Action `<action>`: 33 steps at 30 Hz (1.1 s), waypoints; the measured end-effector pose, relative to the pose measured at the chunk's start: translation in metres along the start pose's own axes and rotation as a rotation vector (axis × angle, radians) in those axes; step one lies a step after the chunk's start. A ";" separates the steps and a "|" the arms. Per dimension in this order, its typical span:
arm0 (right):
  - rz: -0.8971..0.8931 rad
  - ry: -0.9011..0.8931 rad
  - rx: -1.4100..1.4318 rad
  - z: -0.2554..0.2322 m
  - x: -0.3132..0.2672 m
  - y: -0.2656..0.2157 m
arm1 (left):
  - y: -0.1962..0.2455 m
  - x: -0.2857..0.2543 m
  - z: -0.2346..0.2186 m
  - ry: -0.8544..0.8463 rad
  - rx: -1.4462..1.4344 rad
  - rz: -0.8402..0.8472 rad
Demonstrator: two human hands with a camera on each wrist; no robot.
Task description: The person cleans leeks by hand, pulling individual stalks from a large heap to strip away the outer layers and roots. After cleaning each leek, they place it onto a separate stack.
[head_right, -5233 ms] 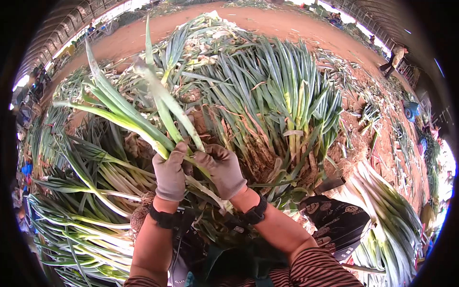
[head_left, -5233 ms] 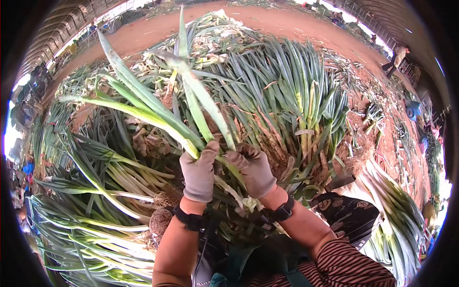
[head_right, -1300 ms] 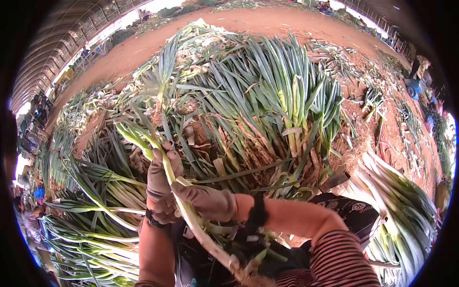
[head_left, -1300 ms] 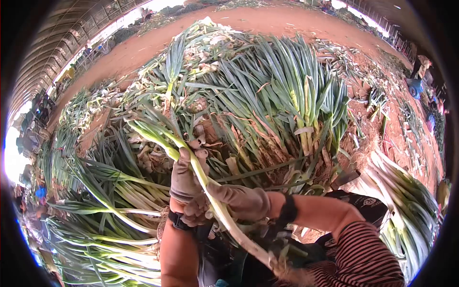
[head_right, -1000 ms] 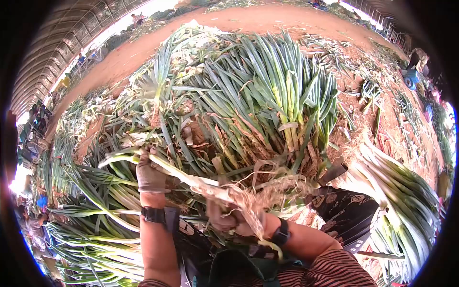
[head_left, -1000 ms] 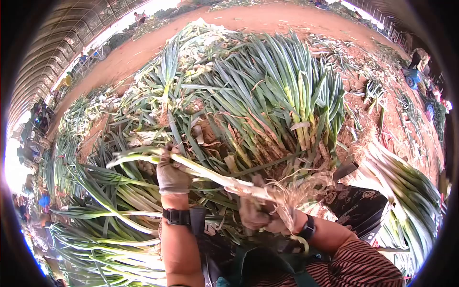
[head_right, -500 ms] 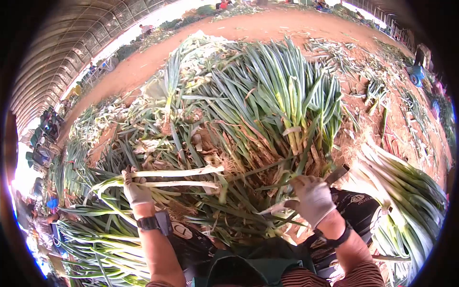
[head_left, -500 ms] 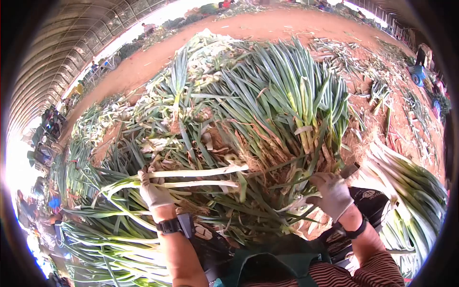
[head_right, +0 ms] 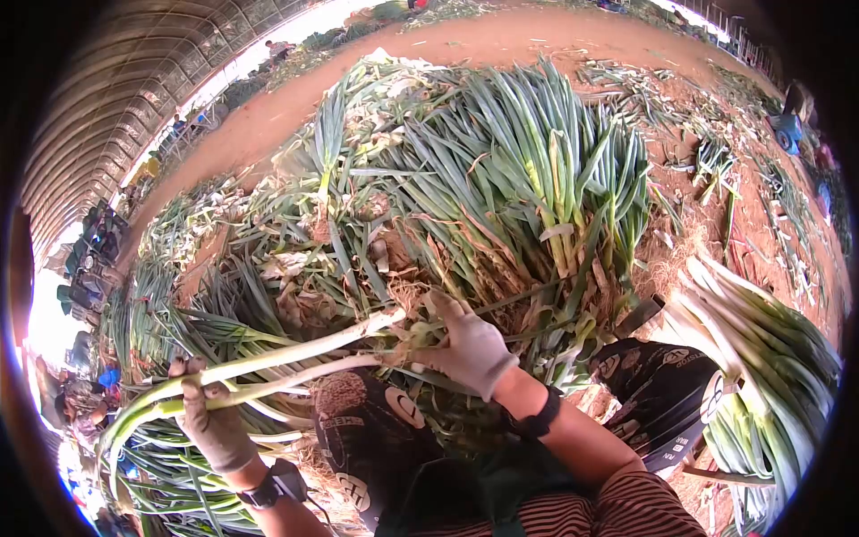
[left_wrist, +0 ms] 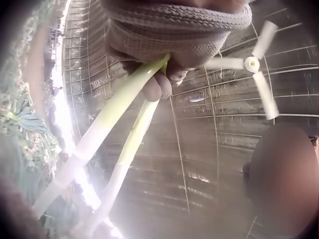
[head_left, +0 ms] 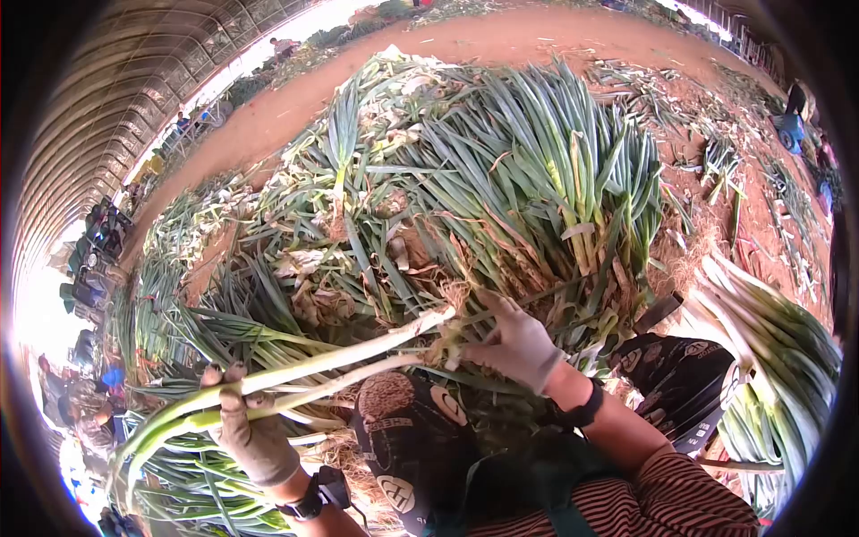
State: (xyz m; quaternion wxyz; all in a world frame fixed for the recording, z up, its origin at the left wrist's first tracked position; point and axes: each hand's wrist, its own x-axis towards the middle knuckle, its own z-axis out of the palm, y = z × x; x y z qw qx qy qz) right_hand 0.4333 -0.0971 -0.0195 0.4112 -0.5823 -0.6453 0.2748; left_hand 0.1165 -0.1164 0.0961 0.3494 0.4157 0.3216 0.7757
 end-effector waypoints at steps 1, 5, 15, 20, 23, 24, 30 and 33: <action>-0.021 0.014 -0.033 0.007 0.004 0.000 | 0.003 -0.004 -0.003 0.066 0.044 0.009; -0.022 -0.288 0.816 0.046 0.013 -0.002 | 0.010 -0.019 -0.012 0.047 0.022 0.037; 0.005 -0.023 -0.144 0.042 0.011 0.100 | -0.005 -0.081 0.011 0.102 0.398 -0.002; 0.360 -0.264 -0.547 0.032 -0.008 0.158 | 0.007 -0.099 -0.001 0.089 0.447 0.081; 0.503 -0.510 -0.745 0.004 -0.017 0.167 | 0.019 -0.095 -0.007 0.112 0.468 0.032; 0.419 -0.402 -0.797 0.001 -0.022 0.163 | 0.014 -0.096 -0.001 0.151 0.476 0.005; -0.003 0.108 -0.729 -0.020 0.005 0.009 | -0.009 -0.098 0.006 0.182 0.410 -0.028; -0.340 0.206 -0.684 -0.003 0.000 -0.032 | -0.013 -0.097 0.002 0.192 0.433 -0.037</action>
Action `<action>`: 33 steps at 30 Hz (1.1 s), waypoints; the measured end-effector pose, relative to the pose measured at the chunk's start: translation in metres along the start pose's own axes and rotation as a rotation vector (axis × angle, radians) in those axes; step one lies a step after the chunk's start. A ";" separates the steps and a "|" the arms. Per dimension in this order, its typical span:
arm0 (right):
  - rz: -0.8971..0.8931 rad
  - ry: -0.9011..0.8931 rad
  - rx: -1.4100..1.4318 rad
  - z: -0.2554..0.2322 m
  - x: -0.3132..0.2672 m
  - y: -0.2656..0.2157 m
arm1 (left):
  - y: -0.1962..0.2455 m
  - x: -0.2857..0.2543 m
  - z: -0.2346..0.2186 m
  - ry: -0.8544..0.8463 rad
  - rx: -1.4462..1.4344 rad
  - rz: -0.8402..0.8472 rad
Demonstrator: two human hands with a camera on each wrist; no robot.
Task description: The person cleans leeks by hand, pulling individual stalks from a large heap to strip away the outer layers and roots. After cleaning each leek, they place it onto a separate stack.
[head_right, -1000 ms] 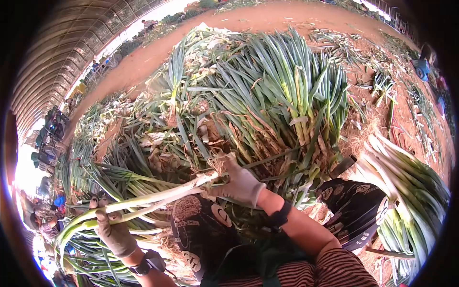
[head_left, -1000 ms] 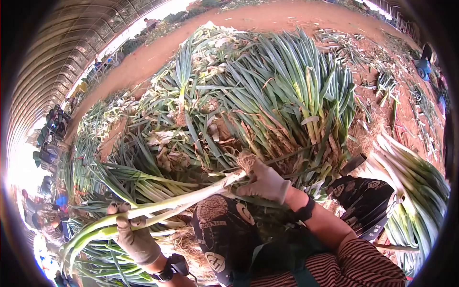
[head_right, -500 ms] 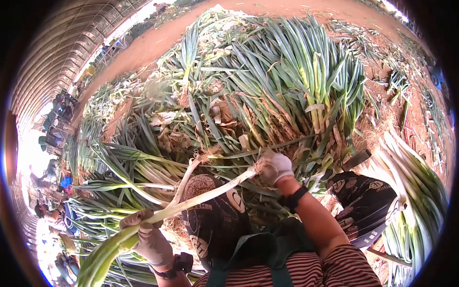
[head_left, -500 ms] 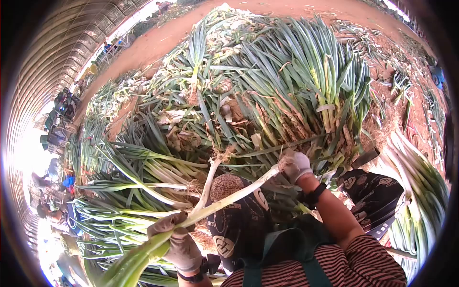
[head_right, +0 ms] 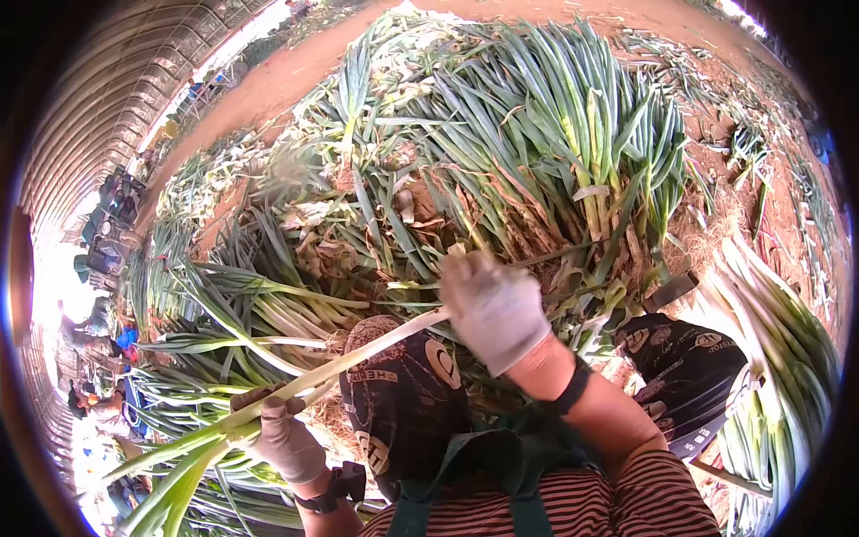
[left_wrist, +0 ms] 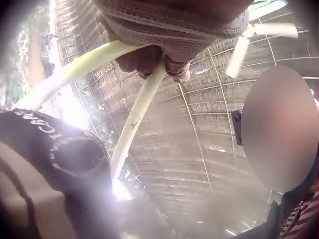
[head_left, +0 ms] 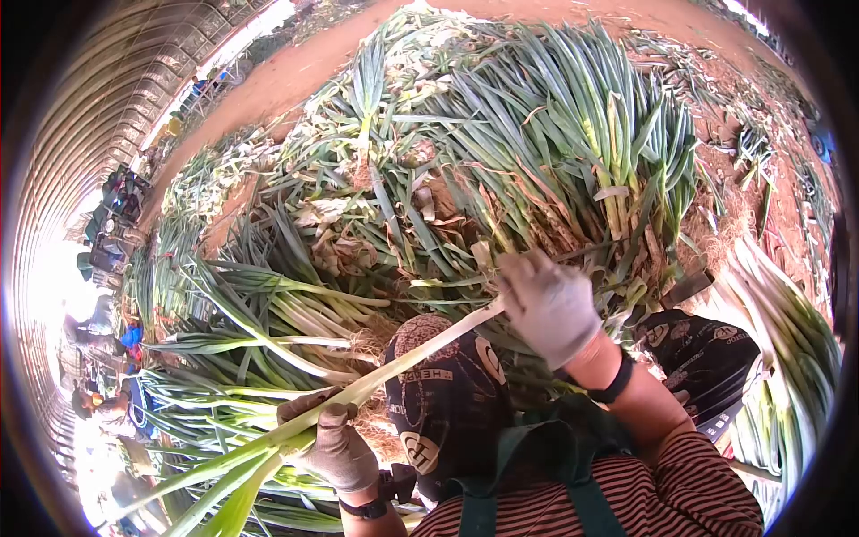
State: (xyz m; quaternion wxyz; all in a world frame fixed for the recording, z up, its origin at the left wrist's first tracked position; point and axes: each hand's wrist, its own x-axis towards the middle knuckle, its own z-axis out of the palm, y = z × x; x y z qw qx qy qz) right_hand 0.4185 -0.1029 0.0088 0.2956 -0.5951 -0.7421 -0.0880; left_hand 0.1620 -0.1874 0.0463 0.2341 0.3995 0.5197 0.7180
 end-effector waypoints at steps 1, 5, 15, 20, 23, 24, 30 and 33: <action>-0.065 0.040 0.037 -0.002 0.001 -0.012 | 0.001 0.000 0.001 -0.034 0.033 0.027; -0.234 0.132 0.235 0.001 0.007 -0.054 | 0.000 -0.004 0.015 0.058 0.090 0.036; -0.220 -0.276 0.902 -0.018 0.009 -0.077 | -0.010 -0.003 0.005 -0.032 0.105 -0.084; -0.349 -0.235 0.825 -0.008 0.011 -0.080 | -0.019 -0.006 -0.002 -0.084 0.110 -0.020; -0.346 -0.241 0.738 -0.011 0.009 -0.083 | -0.017 -0.009 -0.002 -0.074 0.100 -0.020; -0.345 -0.238 0.707 -0.012 0.009 -0.084 | -0.016 -0.010 0.000 -0.065 0.093 -0.013; -0.411 -0.295 0.733 -0.014 0.011 -0.082 | -0.017 -0.012 -0.006 -0.095 0.085 -0.049; -0.538 -0.445 0.890 0.001 0.020 -0.071 | -0.017 -0.016 -0.003 -0.108 0.074 -0.060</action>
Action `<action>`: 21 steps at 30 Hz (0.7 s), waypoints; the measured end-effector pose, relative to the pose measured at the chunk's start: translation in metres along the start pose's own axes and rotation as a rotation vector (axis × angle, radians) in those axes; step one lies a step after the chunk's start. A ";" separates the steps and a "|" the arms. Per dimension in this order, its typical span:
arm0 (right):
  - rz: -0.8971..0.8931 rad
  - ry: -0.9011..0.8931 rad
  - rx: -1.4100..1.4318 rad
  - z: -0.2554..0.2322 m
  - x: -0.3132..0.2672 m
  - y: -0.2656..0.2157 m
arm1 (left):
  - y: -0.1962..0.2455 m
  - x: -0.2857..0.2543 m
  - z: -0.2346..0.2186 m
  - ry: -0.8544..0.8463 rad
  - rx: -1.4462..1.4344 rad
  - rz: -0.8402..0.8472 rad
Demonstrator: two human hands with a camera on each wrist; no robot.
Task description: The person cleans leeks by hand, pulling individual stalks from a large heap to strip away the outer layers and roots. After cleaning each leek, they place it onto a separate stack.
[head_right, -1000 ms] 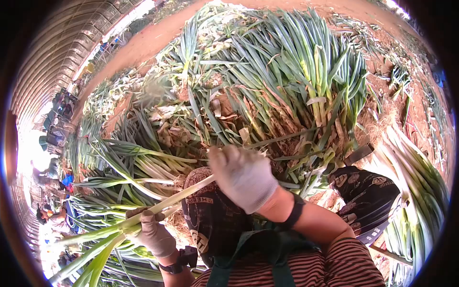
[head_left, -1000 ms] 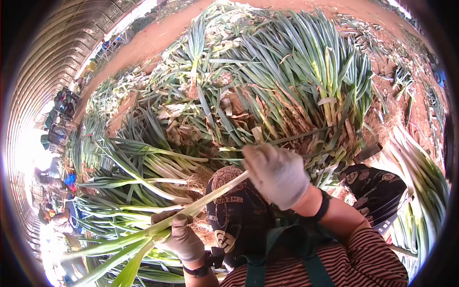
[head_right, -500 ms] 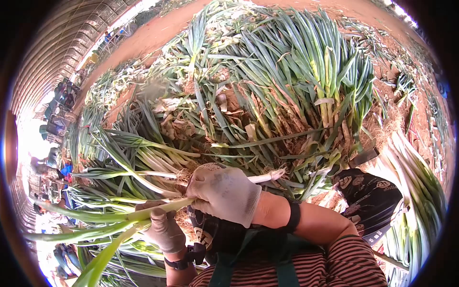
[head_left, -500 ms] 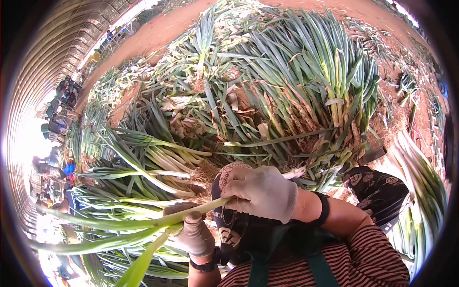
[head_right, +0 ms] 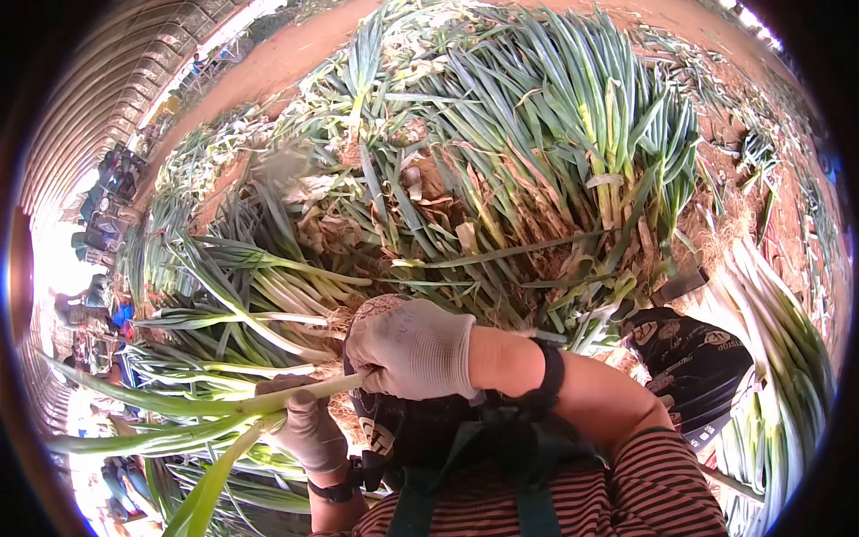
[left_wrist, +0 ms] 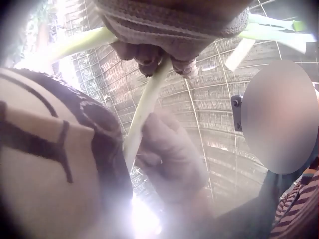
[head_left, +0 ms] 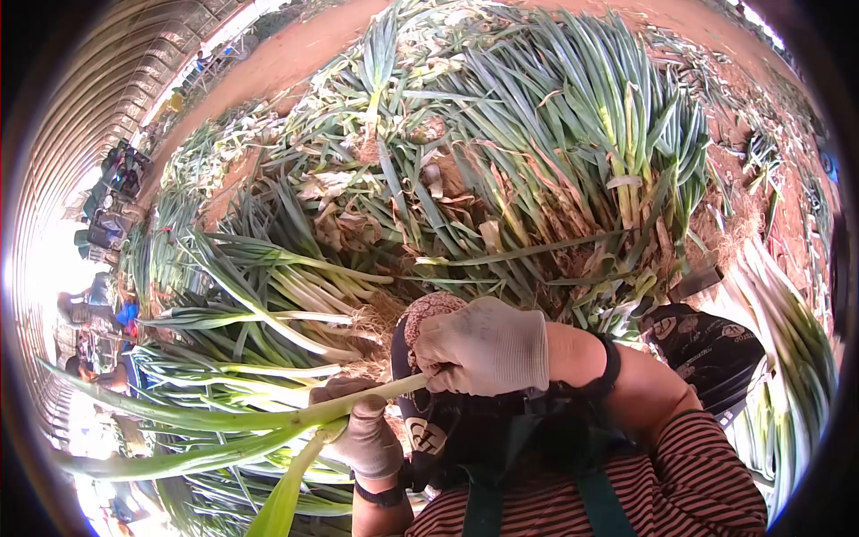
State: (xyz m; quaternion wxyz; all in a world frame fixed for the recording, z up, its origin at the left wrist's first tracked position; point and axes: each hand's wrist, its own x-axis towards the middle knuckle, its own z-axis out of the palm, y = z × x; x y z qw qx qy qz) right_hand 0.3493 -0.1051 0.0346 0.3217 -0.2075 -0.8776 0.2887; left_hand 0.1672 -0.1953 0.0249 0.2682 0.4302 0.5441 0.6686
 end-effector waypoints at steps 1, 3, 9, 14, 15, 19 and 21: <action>0.001 0.000 -0.075 0.000 -0.002 -0.002 | 0.001 0.000 0.002 -0.002 -0.005 -0.003; -0.003 -0.004 -0.224 0.001 -0.005 -0.011 | 0.005 0.002 0.004 0.017 -0.040 -0.040; 0.039 0.277 -0.346 0.018 -0.031 -0.016 | 0.008 0.005 0.017 0.096 -0.052 -0.054; 0.193 0.487 -0.155 0.001 -0.054 -0.002 | 0.009 0.010 0.017 0.172 -0.030 -0.089; 0.242 0.564 -0.199 -0.005 -0.061 0.002 | 0.009 0.011 0.017 0.184 -0.048 -0.091; 0.534 0.864 -0.393 -0.034 -0.101 0.036 | 0.009 0.012 0.012 0.238 -0.054 -0.072; 0.939 1.008 -0.401 -0.058 -0.125 0.065 | 0.012 0.012 0.005 0.222 -0.051 -0.065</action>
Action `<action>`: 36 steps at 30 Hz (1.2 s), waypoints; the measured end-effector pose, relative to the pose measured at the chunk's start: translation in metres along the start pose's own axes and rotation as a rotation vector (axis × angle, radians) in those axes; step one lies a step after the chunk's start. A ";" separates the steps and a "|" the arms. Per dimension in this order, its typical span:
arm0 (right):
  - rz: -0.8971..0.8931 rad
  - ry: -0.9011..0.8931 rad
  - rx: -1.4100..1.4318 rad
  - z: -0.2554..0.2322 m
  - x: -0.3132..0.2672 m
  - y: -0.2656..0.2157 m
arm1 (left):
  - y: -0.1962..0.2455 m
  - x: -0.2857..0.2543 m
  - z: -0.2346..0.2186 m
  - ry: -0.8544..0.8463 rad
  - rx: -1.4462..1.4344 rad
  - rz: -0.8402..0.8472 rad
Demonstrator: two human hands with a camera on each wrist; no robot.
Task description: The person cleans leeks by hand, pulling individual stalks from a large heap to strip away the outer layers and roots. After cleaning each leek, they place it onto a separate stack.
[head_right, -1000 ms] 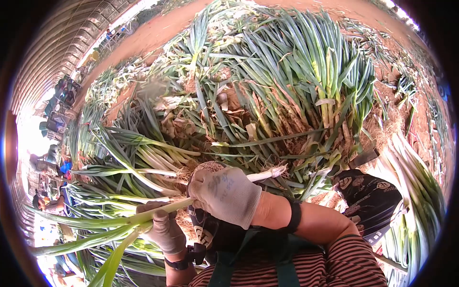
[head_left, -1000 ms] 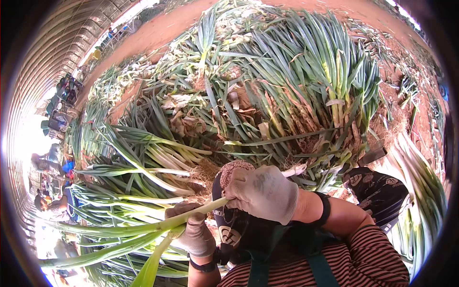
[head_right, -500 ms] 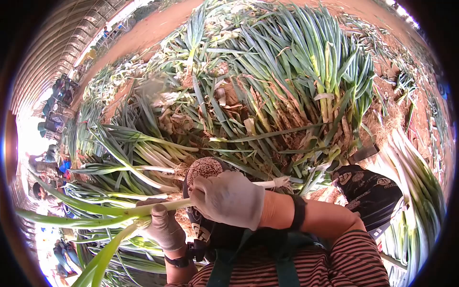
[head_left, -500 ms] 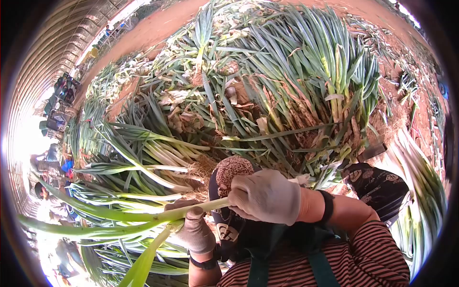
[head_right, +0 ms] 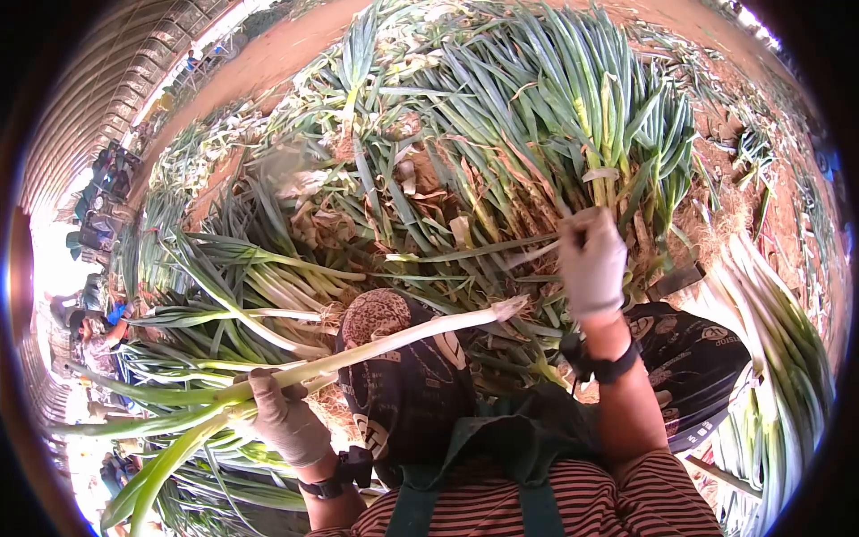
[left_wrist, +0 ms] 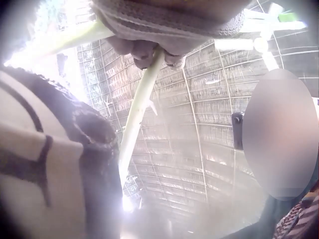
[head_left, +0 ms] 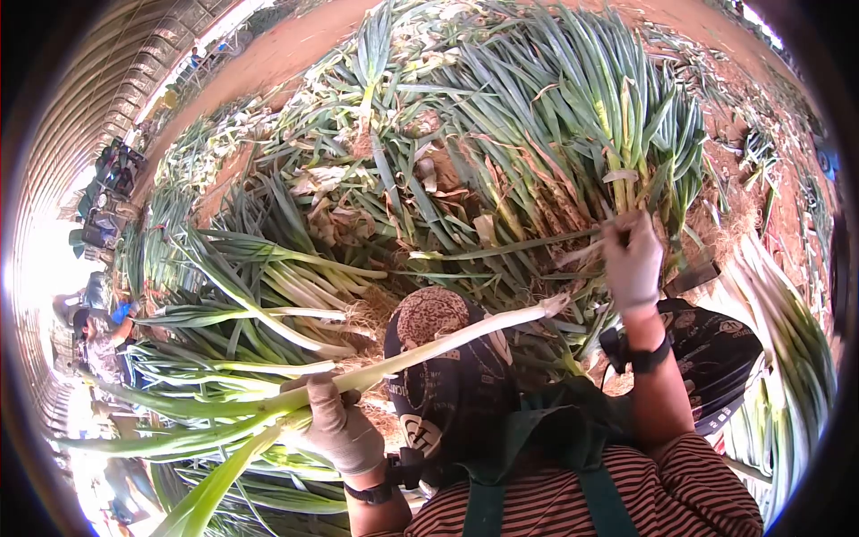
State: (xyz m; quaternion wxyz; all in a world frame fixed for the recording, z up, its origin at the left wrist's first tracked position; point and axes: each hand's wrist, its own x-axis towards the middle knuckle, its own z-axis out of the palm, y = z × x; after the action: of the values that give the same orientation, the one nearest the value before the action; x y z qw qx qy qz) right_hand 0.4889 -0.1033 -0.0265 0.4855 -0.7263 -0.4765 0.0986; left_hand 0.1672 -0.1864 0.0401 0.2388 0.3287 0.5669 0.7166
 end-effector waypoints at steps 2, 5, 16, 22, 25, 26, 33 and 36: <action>-0.155 0.055 -0.290 -0.006 0.017 0.026 | -0.002 0.001 -0.007 -0.015 -0.022 0.033; -0.246 -0.203 -0.176 -0.017 -0.008 -0.030 | -0.002 0.000 -0.012 -0.076 0.021 0.060; -1.014 -0.644 -0.056 0.022 -0.074 -0.130 | 0.010 -0.009 -0.017 -0.152 0.075 0.146; -1.096 -0.508 -0.255 0.018 -0.088 -0.140 | 0.010 -0.009 -0.021 -0.146 0.114 0.158; -0.969 -0.603 -0.142 0.023 -0.081 -0.133 | 0.011 -0.008 -0.024 -0.180 0.106 0.130; -0.906 -0.629 -0.079 0.025 -0.079 -0.130 | 0.012 -0.007 -0.024 -0.200 0.100 0.117; -0.502 -0.332 0.157 0.043 -0.052 -0.068 | 0.012 -0.003 -0.027 -0.125 -0.019 0.052; -0.562 -0.373 0.037 0.020 -0.047 -0.075 | 0.011 -0.004 -0.027 -0.123 -0.014 0.056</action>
State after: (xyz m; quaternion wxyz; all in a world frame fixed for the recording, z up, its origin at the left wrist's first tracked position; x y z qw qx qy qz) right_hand 0.4073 -0.1225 0.0088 0.4111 -0.5271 -0.7369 0.1006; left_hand 0.1501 -0.2102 0.0465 0.2555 0.3861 0.5368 0.7053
